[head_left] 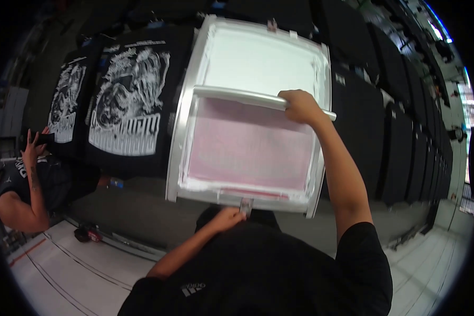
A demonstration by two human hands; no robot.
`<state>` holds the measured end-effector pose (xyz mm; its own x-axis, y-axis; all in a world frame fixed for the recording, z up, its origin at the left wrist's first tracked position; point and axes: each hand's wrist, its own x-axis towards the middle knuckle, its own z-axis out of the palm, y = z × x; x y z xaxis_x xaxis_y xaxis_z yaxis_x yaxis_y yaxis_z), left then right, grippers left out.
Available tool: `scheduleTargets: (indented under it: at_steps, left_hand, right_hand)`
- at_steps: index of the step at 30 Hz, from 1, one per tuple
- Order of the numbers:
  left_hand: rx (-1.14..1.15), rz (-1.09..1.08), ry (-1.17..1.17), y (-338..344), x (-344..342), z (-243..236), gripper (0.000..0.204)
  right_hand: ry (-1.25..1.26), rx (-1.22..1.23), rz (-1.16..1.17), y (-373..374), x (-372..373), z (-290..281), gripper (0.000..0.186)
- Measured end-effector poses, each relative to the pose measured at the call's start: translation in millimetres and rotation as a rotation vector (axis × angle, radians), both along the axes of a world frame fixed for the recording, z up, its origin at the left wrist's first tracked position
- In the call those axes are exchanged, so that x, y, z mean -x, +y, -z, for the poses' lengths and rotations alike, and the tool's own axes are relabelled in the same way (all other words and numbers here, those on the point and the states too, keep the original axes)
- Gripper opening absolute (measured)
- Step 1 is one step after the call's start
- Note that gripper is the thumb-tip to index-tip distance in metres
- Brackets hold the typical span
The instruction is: The recorder is manually screen printing white ink designs onto black t-shirts using a squeegee and a screen frame.
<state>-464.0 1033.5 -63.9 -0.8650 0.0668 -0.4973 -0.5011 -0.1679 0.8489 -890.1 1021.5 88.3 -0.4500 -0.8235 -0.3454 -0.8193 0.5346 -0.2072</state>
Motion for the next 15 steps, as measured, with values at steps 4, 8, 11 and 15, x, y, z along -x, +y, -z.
scheduleTargets:
  at_steps: [4, 8, 11, 15]
  left_hand:
    - [0.052, -0.049, -0.059, 1.7, 13.8, -19.4, 0.033]
    - [0.171, 0.070, -0.208, 3.3, 16.4, -24.2, 0.030]
    - [0.352, 0.108, -0.248, 8.3, 14.3, -25.9, 0.033]
    - [0.480, 0.170, -0.308, 1.8, 17.7, -39.5, 0.043]
  right_hand:
    - [-0.024, 0.112, 0.047, 84.8, -134.3, 1.6, 0.033]
    - [-0.039, 0.276, 0.056, 144.7, -229.9, -3.6, 0.027]
    - [-0.040, 0.232, 0.063, 160.9, -260.6, -8.1, 0.031]
    - [-0.067, 0.290, 0.069, 158.0, -247.8, -10.2, 0.039]
